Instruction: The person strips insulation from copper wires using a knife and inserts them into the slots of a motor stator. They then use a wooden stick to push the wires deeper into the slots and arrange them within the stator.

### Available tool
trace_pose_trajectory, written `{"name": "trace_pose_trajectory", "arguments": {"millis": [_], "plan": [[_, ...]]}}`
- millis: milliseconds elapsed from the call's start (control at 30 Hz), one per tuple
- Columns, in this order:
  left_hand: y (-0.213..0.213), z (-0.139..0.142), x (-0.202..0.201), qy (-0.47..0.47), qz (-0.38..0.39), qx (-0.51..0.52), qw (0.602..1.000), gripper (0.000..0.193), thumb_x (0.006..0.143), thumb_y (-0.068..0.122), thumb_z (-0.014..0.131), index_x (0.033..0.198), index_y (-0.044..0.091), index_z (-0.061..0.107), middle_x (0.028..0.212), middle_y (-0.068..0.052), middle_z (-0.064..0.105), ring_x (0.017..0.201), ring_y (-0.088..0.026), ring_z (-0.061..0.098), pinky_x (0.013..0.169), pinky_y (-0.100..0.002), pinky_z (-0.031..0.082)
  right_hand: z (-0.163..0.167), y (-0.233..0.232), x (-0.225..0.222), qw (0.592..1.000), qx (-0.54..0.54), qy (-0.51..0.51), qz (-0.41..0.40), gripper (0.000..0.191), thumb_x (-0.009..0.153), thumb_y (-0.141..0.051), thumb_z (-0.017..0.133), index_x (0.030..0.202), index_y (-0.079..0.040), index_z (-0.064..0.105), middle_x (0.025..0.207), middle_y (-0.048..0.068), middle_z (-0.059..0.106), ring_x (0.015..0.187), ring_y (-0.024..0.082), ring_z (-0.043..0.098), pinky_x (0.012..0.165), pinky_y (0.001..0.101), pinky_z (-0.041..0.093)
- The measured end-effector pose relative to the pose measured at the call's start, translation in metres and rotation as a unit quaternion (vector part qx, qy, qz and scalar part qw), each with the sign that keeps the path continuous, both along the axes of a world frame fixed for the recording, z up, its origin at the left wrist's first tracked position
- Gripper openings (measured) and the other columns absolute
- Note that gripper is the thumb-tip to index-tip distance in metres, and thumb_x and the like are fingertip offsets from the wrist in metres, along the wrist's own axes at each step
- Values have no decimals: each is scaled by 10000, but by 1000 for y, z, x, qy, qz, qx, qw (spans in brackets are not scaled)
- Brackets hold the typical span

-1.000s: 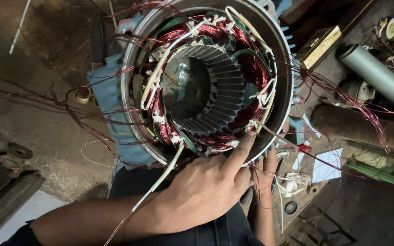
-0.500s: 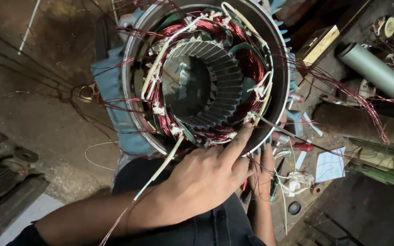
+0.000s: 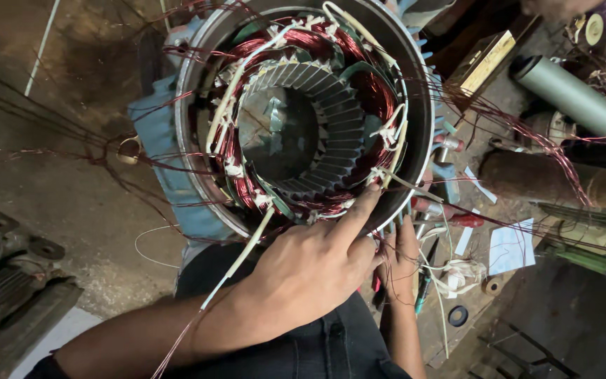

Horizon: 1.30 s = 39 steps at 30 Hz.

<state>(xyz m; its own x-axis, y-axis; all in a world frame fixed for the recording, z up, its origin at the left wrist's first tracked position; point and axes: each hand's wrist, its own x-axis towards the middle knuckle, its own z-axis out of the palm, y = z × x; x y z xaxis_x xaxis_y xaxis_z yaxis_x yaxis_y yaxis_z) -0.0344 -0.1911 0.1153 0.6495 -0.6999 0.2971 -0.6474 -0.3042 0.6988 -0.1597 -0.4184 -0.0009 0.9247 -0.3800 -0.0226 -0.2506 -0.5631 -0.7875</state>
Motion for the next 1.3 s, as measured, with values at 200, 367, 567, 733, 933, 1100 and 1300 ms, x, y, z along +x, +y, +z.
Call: {"name": "trace_pose_trajectory", "arguments": {"millis": [200, 367, 567, 733, 933, 1100, 1300], "plan": [[-2, 1, 0, 21, -1, 10, 1000, 219, 845, 119, 688, 715, 7, 552, 1452, -275, 552, 621, -242, 698, 547, -381, 598, -3, -1, -2, 996, 41, 43, -60, 364, 1090, -150, 498, 1422, -14, 556, 1090, 102, 719, 924, 126, 631, 800, 278, 538], [-2, 1, 0, 12, 6, -14, 1000, 276, 864, 171, 722, 720, 12, 549, 1439, -287, 547, 650, -264, 703, 561, -389, 596, -8, -4, -6, 997, 26, 37, -57, 362, 1074, -125, 487, 1412, -13, 549, 1114, 85, 716, 913, 118, 640, 786, 282, 539], [-2, 2, 2, 32, 3, -19, 999, 305, 851, 206, 768, 722, 12, 571, 1441, -301, 536, 627, -257, 704, 555, -377, 596, -9, -6, -8, 997, 13, 49, -50, 340, 1035, -102, 507, 1357, -15, 573, 1104, 96, 724, 924, 136, 654, 812, 291, 544], [-1, 3, 4, 52, 2, -25, 998, 295, 851, 227, 791, 767, 2, 619, 1440, -295, 525, 590, -250, 698, 529, -360, 593, -7, -5, -6, 997, 21, 53, -46, 366, 1036, -143, 539, 1378, -14, 562, 1172, 112, 711, 1012, 159, 644, 892, 313, 525], [0, 2, 6, 55, -5, -17, 998, 308, 859, 236, 783, 762, -8, 622, 1449, -296, 510, 550, -246, 694, 504, -362, 589, -9, -3, -4, 998, 42, 38, -28, 390, 1045, -173, 554, 1404, -21, 544, 1268, 117, 691, 1154, 180, 635, 997, 320, 500], [0, 0, 5, 59, -9, -28, 998, 323, 883, 241, 774, 775, -20, 617, 1458, -308, 497, 584, -232, 706, 535, -346, 599, -11, -3, -6, 998, 30, 40, -23, 421, 1032, -164, 573, 1421, -9, 541, 1316, 127, 676, 1200, 188, 621, 1036, 332, 486], [4, 3, 3, 26, 10, -53, 998, 253, 895, 231, 757, 830, 18, 636, 1415, -219, 584, 719, -256, 710, 607, -376, 594, -8, -5, -4, 998, 45, -11, -36, 445, 1073, -134, 501, 1494, 4, 474, 1393, 138, 634, 1235, 195, 602, 1034, 313, 484]]}}
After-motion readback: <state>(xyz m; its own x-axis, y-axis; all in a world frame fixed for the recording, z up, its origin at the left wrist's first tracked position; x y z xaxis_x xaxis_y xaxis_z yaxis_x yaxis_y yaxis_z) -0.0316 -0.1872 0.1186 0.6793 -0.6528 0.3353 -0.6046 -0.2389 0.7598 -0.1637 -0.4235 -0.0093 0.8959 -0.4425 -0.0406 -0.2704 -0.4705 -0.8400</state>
